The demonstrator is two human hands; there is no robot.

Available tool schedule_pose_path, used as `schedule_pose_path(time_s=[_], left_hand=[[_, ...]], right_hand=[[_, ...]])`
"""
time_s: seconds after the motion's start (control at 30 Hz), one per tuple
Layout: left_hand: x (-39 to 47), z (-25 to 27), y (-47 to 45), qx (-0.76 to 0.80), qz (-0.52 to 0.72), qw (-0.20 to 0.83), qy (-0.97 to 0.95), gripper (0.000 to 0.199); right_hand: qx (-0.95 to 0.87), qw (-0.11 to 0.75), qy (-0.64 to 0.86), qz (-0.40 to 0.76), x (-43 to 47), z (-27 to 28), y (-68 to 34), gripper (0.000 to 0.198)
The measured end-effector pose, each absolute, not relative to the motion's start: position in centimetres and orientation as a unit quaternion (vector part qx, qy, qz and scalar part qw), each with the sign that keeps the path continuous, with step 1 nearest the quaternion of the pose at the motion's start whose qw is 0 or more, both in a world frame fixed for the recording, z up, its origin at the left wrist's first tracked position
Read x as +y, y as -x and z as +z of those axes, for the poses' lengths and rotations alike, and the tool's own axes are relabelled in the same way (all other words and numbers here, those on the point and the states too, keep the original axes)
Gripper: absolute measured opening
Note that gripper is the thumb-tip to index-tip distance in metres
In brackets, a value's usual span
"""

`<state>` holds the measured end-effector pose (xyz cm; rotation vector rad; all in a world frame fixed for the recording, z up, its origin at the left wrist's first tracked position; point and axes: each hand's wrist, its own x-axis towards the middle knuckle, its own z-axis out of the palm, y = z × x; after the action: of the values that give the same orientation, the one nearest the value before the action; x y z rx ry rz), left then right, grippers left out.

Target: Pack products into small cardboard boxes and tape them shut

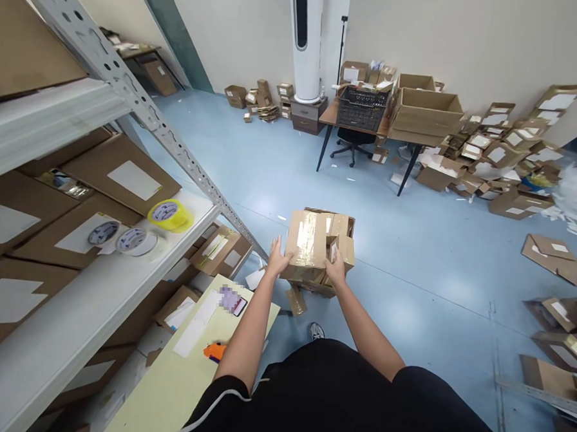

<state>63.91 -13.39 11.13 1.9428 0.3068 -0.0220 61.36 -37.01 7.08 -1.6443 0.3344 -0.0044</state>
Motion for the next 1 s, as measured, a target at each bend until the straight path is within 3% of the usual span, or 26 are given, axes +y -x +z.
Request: schedule_pose_path(time_s=[0.17,0.4,0.63,0.87,1.0], left_hand=[[-12.8,10.1,-64.0,0.205,0.025,0.568,-0.796,0.076],[-13.5,13.0,-60.8,0.188,0.056,0.721,-0.665,0.047],[-13.9,20.9,-54.9,0.106,0.039,0.891,-0.44,0.04],[-9.7,23.9,-46.4,0.107,0.1,0.909,-0.389,0.031],[-6.3,23.9,-40.2,0.123,0.147,0.896,-0.401,0.037]], right_hand=[[0.189,0.675,0.714,0.004,-38.7,8.6,-63.6,0.07],[0.107,0.684,0.721,0.027,-36.7,11.5,-62.8,0.056],[-0.107,0.697,0.704,0.083,-29.9,19.8,-60.3,0.044],[-0.215,0.709,0.656,0.145,-21.5,24.0,-54.3,0.034],[-0.233,0.702,0.645,0.192,-16.9,24.3,-49.4,0.037]])
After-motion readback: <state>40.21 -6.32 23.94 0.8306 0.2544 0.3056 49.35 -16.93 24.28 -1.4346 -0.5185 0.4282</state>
